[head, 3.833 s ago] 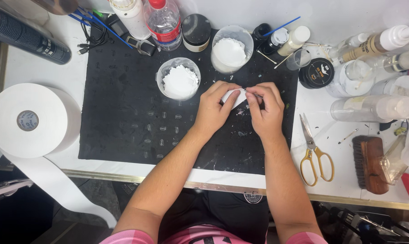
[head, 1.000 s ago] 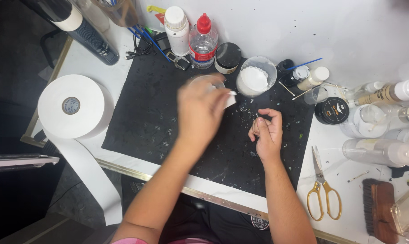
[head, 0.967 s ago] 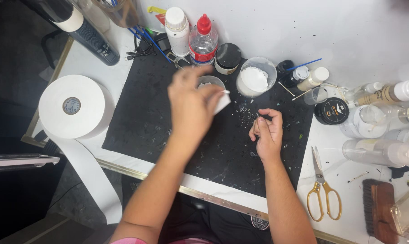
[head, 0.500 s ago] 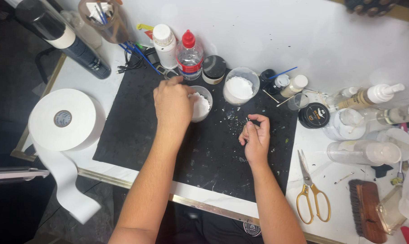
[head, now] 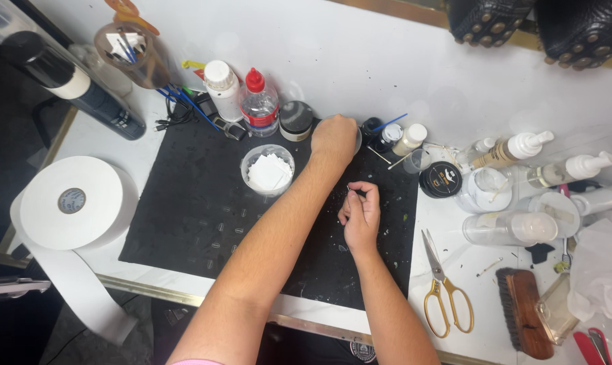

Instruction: The person repeatedly wipes a small metallic object with white wipes taken from a container on the table. The person handles the object and wipes one at a time, discarding used wipes into a second container.

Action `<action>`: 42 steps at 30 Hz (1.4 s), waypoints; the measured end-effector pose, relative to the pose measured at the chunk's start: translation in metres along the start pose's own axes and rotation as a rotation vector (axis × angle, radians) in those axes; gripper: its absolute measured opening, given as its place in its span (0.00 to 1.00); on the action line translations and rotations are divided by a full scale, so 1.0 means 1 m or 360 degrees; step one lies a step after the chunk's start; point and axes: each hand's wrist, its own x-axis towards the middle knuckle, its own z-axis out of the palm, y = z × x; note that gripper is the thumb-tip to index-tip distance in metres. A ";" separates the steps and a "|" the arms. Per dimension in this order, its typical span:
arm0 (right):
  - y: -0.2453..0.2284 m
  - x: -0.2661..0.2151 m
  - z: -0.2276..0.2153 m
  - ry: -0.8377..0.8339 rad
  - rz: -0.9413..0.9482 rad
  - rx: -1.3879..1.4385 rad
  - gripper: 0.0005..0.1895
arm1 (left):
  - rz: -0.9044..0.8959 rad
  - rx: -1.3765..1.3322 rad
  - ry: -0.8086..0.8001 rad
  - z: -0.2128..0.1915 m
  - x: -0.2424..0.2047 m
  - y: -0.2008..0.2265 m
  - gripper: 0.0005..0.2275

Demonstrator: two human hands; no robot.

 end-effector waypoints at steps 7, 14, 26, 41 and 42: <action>0.000 0.002 0.000 0.0070 -0.0004 0.0079 0.06 | 0.0023 -0.0070 0.0090 -0.009 -0.004 -0.005 0.05; -0.009 -0.003 -0.004 0.0079 -0.0184 0.0004 0.10 | 0.0326 -0.0971 0.0819 -0.059 -0.075 -0.014 0.07; -0.010 0.005 -0.008 -0.0006 -0.0082 -0.0267 0.07 | 0.0267 -0.1868 0.0508 0.035 -0.138 -0.021 0.08; -0.015 0.011 -0.002 0.0020 -0.0086 -0.0358 0.13 | -0.0143 -0.2032 0.0658 0.044 -0.130 -0.033 0.08; -0.019 0.009 0.000 0.0021 -0.0089 -0.0513 0.14 | -0.0167 -0.2065 0.0661 0.044 -0.132 -0.032 0.07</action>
